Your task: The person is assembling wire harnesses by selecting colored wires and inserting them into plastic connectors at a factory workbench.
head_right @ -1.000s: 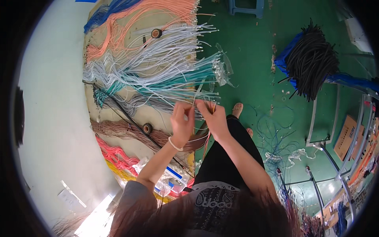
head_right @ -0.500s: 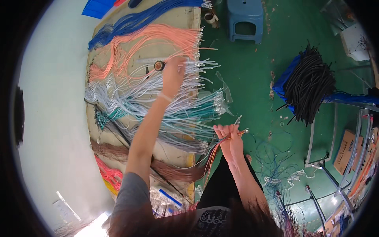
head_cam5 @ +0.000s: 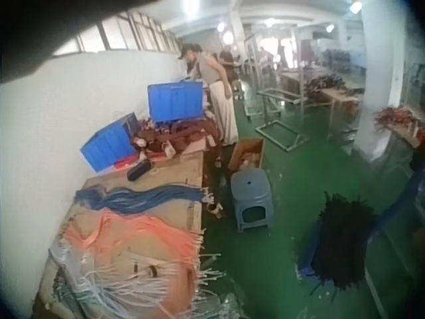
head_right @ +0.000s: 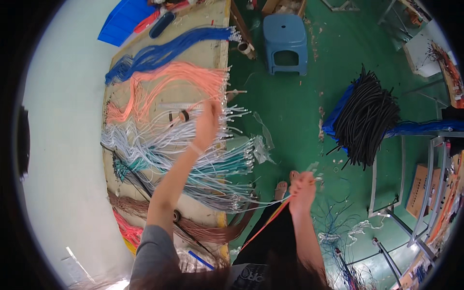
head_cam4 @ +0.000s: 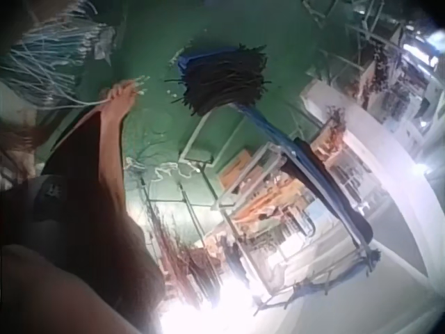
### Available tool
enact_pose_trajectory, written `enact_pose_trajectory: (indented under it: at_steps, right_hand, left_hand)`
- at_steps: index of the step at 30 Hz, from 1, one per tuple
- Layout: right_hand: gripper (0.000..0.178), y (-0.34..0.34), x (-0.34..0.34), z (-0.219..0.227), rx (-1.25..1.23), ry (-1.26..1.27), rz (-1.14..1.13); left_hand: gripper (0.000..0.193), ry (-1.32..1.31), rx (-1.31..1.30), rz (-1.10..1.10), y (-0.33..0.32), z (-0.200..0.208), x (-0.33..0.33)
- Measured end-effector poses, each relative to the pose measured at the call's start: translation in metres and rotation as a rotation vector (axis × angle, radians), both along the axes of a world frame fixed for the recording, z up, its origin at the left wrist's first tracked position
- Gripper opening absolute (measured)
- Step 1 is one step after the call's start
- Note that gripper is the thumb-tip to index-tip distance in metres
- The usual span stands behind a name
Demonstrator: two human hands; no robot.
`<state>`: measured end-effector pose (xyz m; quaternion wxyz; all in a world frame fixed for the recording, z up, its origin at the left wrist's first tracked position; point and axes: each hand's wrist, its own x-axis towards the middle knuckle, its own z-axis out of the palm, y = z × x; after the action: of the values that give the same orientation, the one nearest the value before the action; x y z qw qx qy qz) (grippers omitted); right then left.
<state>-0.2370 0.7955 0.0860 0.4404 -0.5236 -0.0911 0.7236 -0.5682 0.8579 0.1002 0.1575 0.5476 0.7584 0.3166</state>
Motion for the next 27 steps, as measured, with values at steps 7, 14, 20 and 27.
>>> enact_pose_trajectory:
  at_steps: [7, 14, 20, 27]
  right_hand:
    - [0.030, 0.023, -0.114, 0.043, 0.159, -0.041, 0.431]
    - [0.030, 0.042, -0.144, -0.034, -0.123, 0.183, 0.195]
    - [0.031, 0.044, -0.115, -0.130, -0.403, 0.487, 0.138]
    - [0.035, 0.056, -0.109, -0.109, -0.657, 0.545, 0.093]
  left_hand:
    - [0.013, -0.101, -0.204, 0.079, -0.093, 0.032, 0.108]
    - [0.015, -0.255, -0.279, -0.148, -0.034, 0.021, 0.031]
    - [0.012, 0.329, 0.140, -0.029, 0.216, 0.012, -0.120]
    - [0.011, 0.418, -0.019, -0.179, 0.331, -0.016, -0.156]
